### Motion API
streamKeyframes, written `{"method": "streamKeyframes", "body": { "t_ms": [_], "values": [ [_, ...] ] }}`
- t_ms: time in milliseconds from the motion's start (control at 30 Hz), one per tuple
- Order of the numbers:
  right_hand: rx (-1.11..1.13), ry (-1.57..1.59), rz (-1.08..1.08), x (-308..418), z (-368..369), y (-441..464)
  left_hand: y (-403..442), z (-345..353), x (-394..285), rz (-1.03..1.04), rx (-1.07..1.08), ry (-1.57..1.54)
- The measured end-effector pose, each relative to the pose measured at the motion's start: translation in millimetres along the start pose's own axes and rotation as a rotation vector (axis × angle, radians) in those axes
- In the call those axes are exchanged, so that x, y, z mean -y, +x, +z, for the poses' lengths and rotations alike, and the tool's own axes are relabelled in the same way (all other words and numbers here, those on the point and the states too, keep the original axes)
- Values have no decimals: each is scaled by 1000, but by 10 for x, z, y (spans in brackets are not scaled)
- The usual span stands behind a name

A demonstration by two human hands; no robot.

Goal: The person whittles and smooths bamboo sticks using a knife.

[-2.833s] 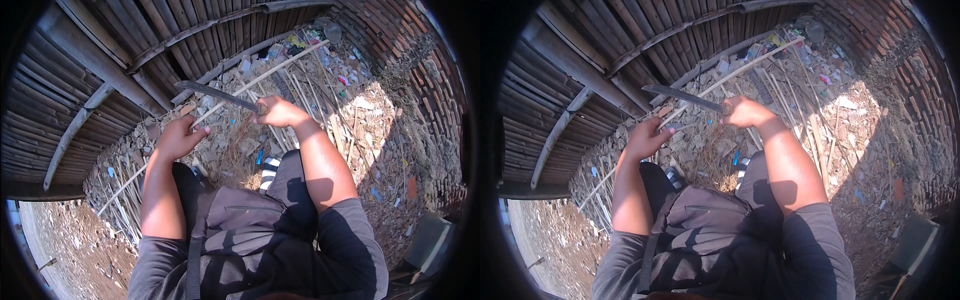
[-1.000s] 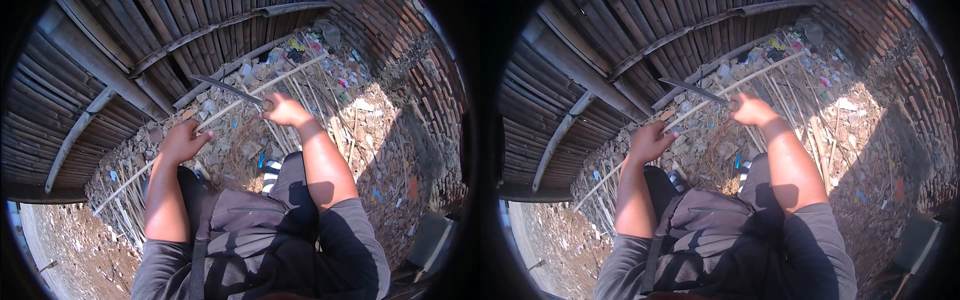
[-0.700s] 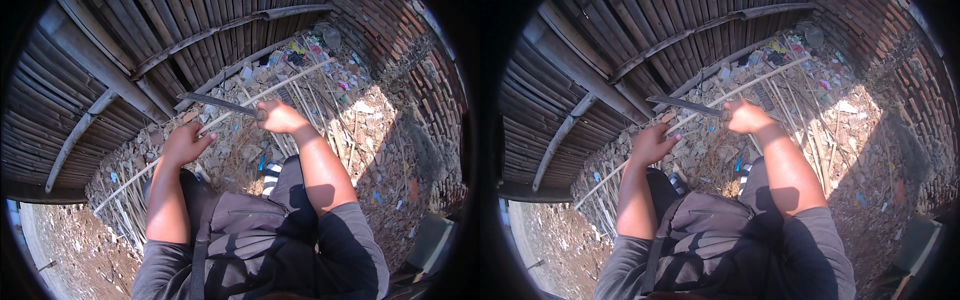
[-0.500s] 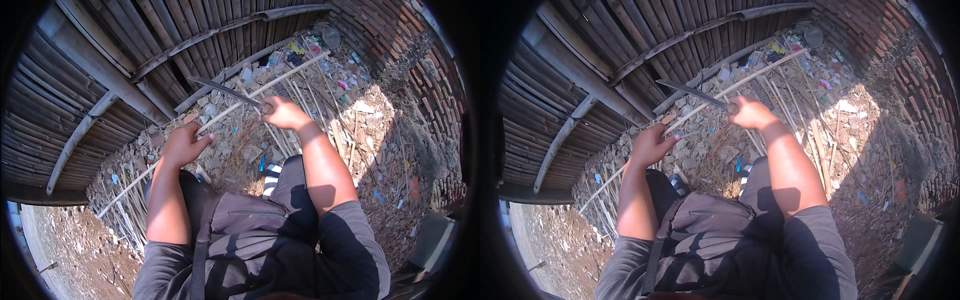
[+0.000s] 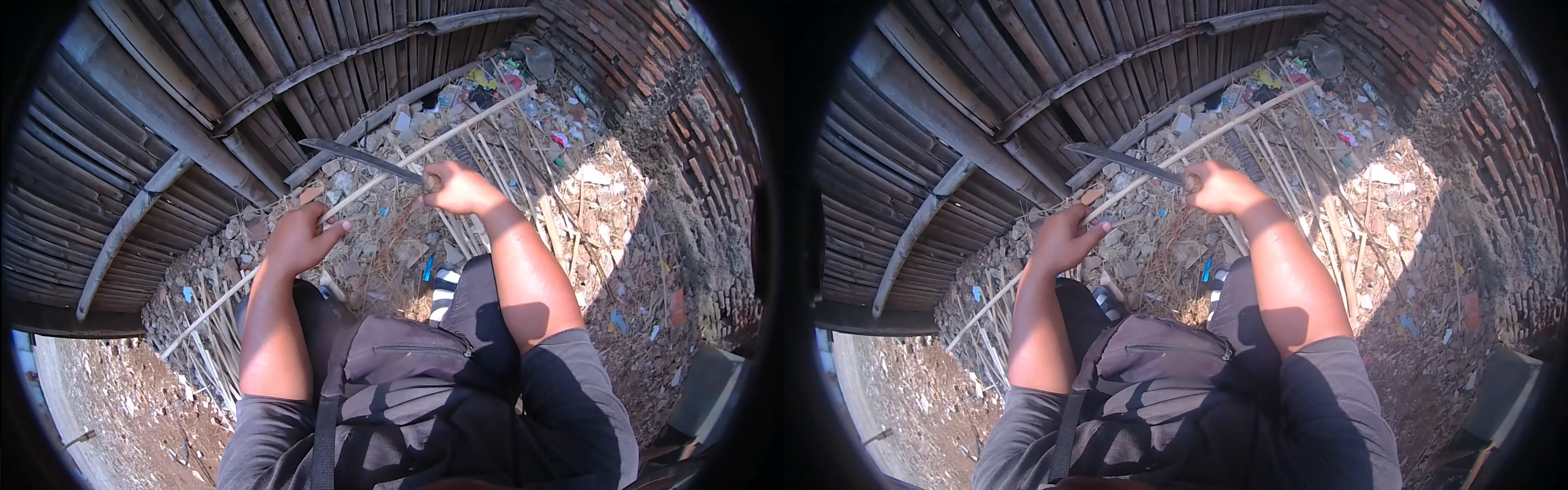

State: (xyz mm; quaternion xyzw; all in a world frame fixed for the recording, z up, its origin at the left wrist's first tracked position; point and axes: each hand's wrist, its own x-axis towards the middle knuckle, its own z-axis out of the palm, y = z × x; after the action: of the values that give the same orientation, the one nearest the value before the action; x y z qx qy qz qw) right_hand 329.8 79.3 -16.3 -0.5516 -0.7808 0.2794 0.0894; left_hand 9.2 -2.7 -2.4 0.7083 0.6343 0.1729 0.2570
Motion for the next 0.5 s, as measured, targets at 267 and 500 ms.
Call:
{"method": "streamKeyframes", "body": {
  "t_ms": [267,500],
  "values": [
    [14,-34,20,35,48,-29,-8,-48,-33,-30,37,37],
    [129,-107,88,132,-10,-8,-13,-47,-29,-27,40,47]
  ]
}}
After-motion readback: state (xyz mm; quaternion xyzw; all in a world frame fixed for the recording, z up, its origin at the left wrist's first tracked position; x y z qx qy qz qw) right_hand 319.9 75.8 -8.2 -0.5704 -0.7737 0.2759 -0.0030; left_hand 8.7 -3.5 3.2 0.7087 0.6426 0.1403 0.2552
